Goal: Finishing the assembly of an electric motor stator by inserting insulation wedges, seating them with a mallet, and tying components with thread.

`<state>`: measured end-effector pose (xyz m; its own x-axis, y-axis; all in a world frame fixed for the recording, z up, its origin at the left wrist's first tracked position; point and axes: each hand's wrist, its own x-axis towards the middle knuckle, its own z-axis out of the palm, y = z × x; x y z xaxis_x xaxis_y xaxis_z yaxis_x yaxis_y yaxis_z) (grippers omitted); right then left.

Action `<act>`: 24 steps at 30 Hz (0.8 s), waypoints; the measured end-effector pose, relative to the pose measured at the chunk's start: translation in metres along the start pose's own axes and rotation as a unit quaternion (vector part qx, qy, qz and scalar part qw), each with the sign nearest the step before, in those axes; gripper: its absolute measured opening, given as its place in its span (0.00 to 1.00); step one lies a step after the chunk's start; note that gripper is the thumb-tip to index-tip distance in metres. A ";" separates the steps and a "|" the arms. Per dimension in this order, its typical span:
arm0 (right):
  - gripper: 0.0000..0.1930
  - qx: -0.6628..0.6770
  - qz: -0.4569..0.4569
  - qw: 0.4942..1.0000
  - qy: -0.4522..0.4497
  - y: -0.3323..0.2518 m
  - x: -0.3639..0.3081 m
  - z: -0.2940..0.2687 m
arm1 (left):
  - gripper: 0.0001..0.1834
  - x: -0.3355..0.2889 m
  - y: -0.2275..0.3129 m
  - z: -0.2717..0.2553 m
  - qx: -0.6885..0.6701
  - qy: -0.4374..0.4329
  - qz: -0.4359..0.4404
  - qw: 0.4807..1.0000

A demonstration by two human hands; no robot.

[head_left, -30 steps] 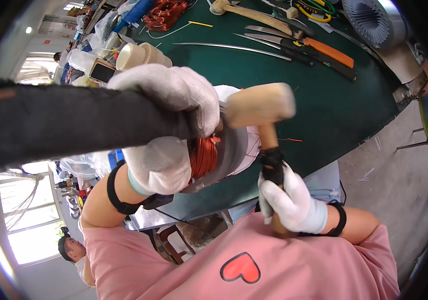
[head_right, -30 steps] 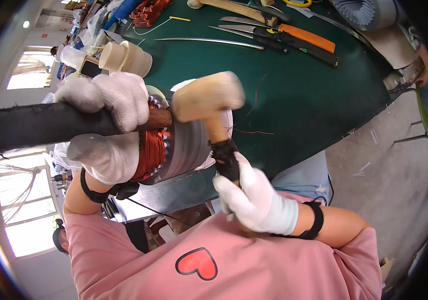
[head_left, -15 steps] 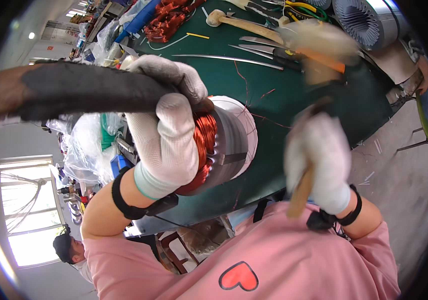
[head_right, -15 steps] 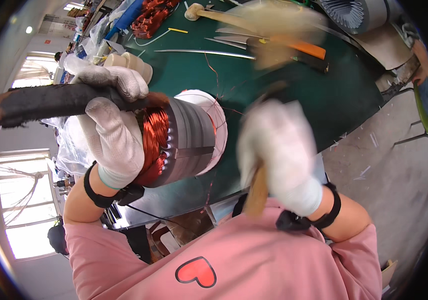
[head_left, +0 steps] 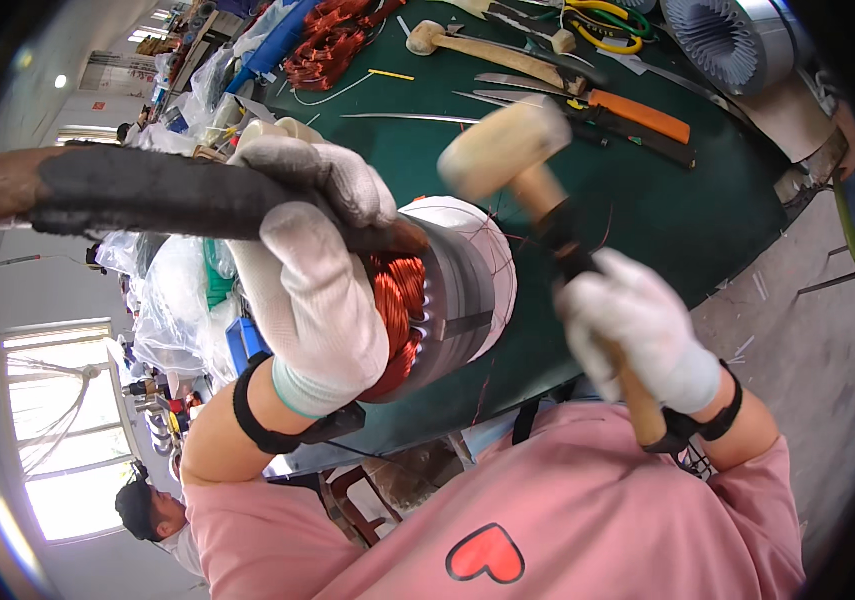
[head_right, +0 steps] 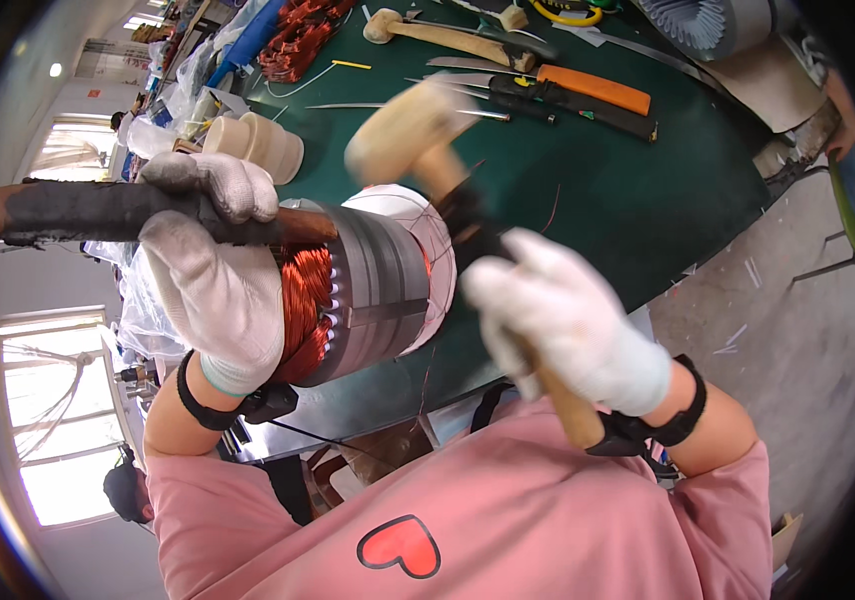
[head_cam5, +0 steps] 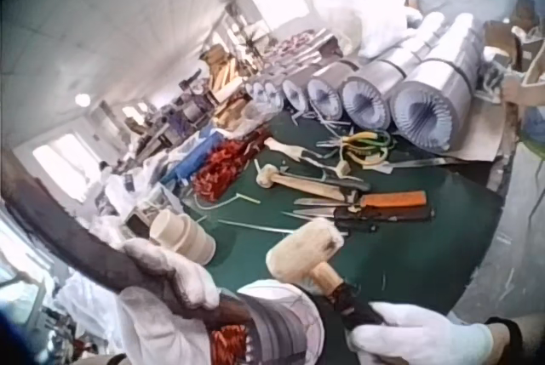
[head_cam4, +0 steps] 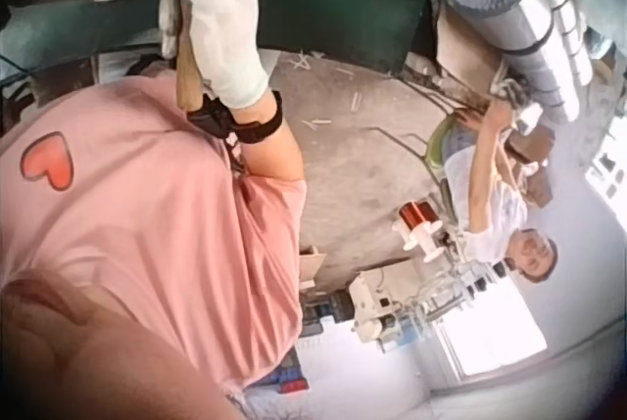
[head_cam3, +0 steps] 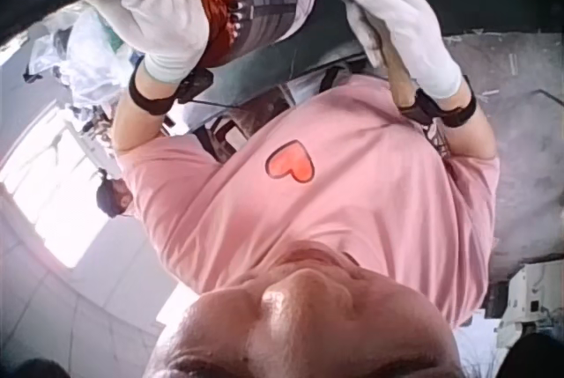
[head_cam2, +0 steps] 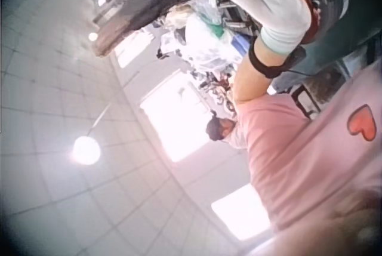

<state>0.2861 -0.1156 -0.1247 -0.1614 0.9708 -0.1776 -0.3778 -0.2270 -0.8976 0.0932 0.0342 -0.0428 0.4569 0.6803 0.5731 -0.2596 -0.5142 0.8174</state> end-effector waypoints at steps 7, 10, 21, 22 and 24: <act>0.16 0.093 0.071 0.993 -0.017 0.005 -0.017 0.053 | 0.30 0.004 0.000 0.009 -0.045 -0.003 -0.048 0.998; 0.18 0.022 0.026 0.999 0.013 0.001 -0.012 0.013 | 0.29 -0.001 0.005 0.002 -0.011 -0.024 -0.044 0.999; 0.12 0.170 0.066 0.983 0.036 0.025 -0.001 0.033 | 0.19 0.008 -0.010 0.010 0.177 -0.016 0.074 0.981; 0.11 0.149 0.029 0.985 0.078 0.024 0.005 0.038 | 0.17 0.014 -0.013 0.006 0.240 -0.001 0.090 0.967; 0.11 0.081 -0.074 0.987 0.119 0.032 0.018 0.038 | 0.11 0.020 -0.014 0.002 0.291 0.056 0.046 0.954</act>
<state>0.2364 -0.1078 -0.1410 0.1184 0.9806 -0.1561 -0.5249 -0.0716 -0.8481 0.1074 0.0542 -0.0426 0.3526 0.6528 0.6705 0.2376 -0.7555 0.6106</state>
